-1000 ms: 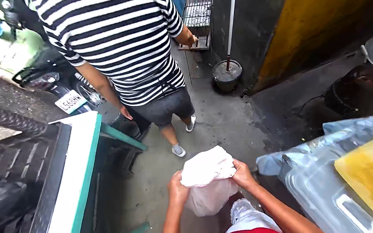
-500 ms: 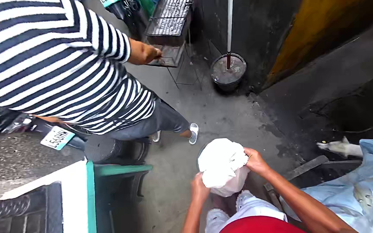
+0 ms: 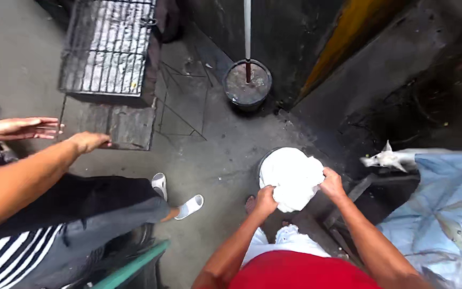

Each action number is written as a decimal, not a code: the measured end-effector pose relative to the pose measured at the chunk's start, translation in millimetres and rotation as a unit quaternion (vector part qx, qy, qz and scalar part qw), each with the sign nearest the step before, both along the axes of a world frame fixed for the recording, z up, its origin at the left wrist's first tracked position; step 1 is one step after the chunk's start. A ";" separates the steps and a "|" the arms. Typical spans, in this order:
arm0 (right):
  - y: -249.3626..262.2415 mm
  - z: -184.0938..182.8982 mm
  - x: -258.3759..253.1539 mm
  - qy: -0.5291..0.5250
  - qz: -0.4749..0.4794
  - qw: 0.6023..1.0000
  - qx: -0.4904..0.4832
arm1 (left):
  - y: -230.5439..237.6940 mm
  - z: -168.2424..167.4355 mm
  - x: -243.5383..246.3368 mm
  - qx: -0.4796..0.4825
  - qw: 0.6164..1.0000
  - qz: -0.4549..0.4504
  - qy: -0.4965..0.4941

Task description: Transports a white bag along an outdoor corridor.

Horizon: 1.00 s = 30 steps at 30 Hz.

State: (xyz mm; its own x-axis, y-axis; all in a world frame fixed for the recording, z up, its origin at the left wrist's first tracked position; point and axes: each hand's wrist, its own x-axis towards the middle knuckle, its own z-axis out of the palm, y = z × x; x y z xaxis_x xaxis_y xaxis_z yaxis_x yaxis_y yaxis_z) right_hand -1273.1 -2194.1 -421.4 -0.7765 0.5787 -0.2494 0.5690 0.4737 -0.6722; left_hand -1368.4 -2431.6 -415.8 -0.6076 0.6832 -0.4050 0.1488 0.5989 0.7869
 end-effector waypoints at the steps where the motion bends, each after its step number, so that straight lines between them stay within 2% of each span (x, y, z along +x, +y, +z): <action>1: -3.1 -2.1 -5.6 -0.002 -0.017 1.000 -0.002 | 1.8 0.3 -11.4 -0.021 1.000 -0.012 -0.009; 4: -7.6 -0.7 -28.2 -0.008 -0.040 0.999 -0.010 | 12.3 -5.7 -44.5 -0.064 0.998 -0.002 -0.010; 8: -15.3 1.6 -48.7 -0.044 -0.009 0.999 -0.027 | 35.3 -15.7 -73.2 -0.116 0.993 -0.027 -0.011; 12: -14.7 -8.2 -70.0 -0.062 0.034 0.996 -0.059 | 43.7 -35.9 -81.7 -0.078 0.996 -0.038 -0.015; 16: -24.5 -18.9 -94.8 -0.093 0.060 0.984 -0.137 | 21.8 -76.8 -72.6 -0.081 0.994 0.010 -0.077; 17: -28.5 -20.8 -102.2 -0.093 0.070 0.979 -0.165 | 19.8 -71.6 -73.5 -0.091 0.992 0.012 -0.088; 19: -35.0 -31.0 -113.2 -0.081 0.095 0.969 -0.211 | 22.6 -34.3 -78.7 -0.139 0.981 -0.033 -0.130; 21: -34.5 -41.2 -121.3 -0.078 0.123 0.957 -0.253 | 30.6 -10.1 -72.7 -0.145 0.980 -0.028 -0.130; 22: -30.0 -43.1 -124.7 -0.087 0.133 0.946 -0.282 | 38.6 -8.3 -67.3 -0.155 0.981 -0.006 -0.115; 25: -10.6 -45.1 -124.2 -0.108 0.136 0.915 -0.364 | 53.0 -54.2 -54.4 -0.120 0.987 0.088 -0.059; 27: 4.1 -50.8 -121.4 -0.117 0.147 0.902 -0.388 | 72.1 -79.0 -58.8 -0.093 0.991 0.093 0.014; 30: 21.2 -55.8 -119.2 -0.127 0.184 0.889 -0.400 | 92.8 -78.8 -61.8 -0.118 0.984 0.123 0.056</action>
State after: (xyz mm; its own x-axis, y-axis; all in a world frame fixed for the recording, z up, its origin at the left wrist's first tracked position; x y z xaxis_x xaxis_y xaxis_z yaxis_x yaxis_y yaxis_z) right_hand -1392.4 -2172.9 -477.3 -0.7359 -0.1448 -0.6614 0.6565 0.0867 -0.7494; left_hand -1430.2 -2338.8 -494.5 -0.7931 0.4043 -0.4556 0.0546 0.7921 0.6079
